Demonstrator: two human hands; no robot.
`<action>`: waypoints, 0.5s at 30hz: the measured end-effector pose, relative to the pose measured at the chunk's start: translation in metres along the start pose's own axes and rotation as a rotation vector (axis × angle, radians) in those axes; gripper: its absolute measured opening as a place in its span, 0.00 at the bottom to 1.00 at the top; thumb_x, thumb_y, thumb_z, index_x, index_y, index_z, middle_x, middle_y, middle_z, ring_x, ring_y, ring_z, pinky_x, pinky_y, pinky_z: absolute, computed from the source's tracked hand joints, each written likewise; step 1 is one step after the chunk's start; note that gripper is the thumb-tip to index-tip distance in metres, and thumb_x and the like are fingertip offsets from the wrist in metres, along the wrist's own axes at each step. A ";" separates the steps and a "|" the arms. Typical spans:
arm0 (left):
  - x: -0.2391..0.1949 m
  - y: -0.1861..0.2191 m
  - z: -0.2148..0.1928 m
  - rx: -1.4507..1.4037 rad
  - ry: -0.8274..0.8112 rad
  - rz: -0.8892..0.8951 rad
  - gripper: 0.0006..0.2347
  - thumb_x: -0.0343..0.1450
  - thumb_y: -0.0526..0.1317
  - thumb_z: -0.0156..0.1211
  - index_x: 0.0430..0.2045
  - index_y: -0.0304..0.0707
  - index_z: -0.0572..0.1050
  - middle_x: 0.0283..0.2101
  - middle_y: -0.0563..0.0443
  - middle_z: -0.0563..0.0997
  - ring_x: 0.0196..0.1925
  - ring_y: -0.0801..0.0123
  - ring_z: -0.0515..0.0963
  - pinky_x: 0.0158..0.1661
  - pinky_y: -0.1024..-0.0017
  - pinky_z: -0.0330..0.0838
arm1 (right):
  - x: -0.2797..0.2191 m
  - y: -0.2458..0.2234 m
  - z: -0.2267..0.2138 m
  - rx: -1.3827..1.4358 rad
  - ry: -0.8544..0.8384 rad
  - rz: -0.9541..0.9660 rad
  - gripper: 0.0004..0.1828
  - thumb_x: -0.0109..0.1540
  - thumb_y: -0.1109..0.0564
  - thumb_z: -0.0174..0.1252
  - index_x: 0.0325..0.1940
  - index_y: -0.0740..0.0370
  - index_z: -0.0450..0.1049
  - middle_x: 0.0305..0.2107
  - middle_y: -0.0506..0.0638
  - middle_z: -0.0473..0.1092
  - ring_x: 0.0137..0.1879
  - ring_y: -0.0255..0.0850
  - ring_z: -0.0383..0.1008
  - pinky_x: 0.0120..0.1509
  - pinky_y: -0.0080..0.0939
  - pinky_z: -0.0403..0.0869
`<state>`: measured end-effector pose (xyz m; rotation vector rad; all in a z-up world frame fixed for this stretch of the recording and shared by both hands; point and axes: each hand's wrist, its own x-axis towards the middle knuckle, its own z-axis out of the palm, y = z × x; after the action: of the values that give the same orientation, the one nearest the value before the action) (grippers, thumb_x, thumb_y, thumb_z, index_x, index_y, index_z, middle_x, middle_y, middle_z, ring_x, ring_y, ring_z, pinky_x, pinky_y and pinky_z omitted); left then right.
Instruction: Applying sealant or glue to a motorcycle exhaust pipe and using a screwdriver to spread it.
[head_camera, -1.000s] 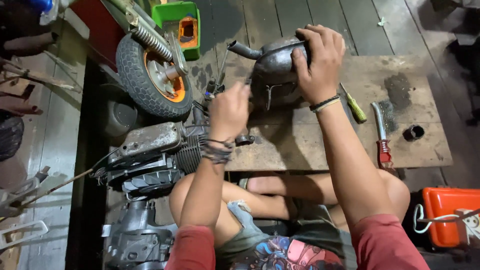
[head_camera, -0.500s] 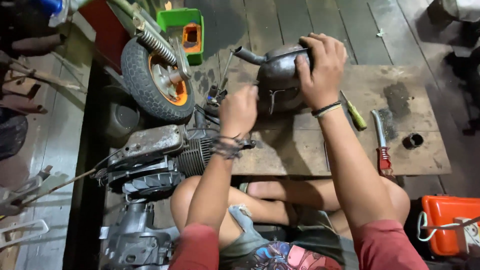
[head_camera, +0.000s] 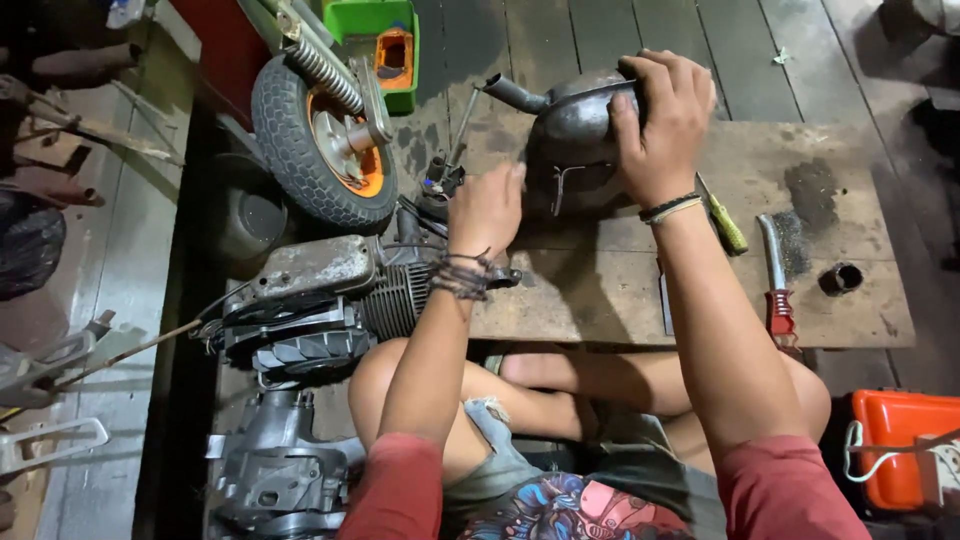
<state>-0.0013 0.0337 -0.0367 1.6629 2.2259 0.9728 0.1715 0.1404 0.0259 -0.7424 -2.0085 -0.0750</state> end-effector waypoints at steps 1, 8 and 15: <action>-0.002 -0.006 0.005 0.001 0.002 0.000 0.16 0.76 0.46 0.43 0.27 0.35 0.74 0.24 0.38 0.80 0.22 0.41 0.78 0.27 0.50 0.71 | 0.000 -0.001 -0.001 0.001 0.001 -0.002 0.16 0.66 0.57 0.56 0.56 0.67 0.76 0.52 0.59 0.71 0.57 0.55 0.66 0.65 0.54 0.60; -0.016 -0.023 0.002 0.103 -0.213 -0.090 0.18 0.75 0.49 0.42 0.31 0.36 0.78 0.35 0.37 0.83 0.33 0.36 0.80 0.37 0.47 0.72 | -0.001 0.000 -0.002 -0.002 -0.008 -0.008 0.17 0.67 0.56 0.55 0.56 0.67 0.75 0.53 0.59 0.70 0.58 0.56 0.65 0.66 0.55 0.59; -0.024 -0.004 -0.036 0.210 -0.137 -0.049 0.15 0.72 0.44 0.46 0.29 0.35 0.80 0.31 0.34 0.83 0.30 0.33 0.79 0.33 0.46 0.72 | -0.003 0.000 -0.006 0.004 0.011 -0.013 0.17 0.67 0.55 0.55 0.56 0.67 0.75 0.53 0.60 0.70 0.59 0.56 0.65 0.66 0.55 0.59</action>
<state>-0.0148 -0.0025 -0.0164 1.6921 2.3307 0.6107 0.1769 0.1367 0.0262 -0.7246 -2.0024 -0.0826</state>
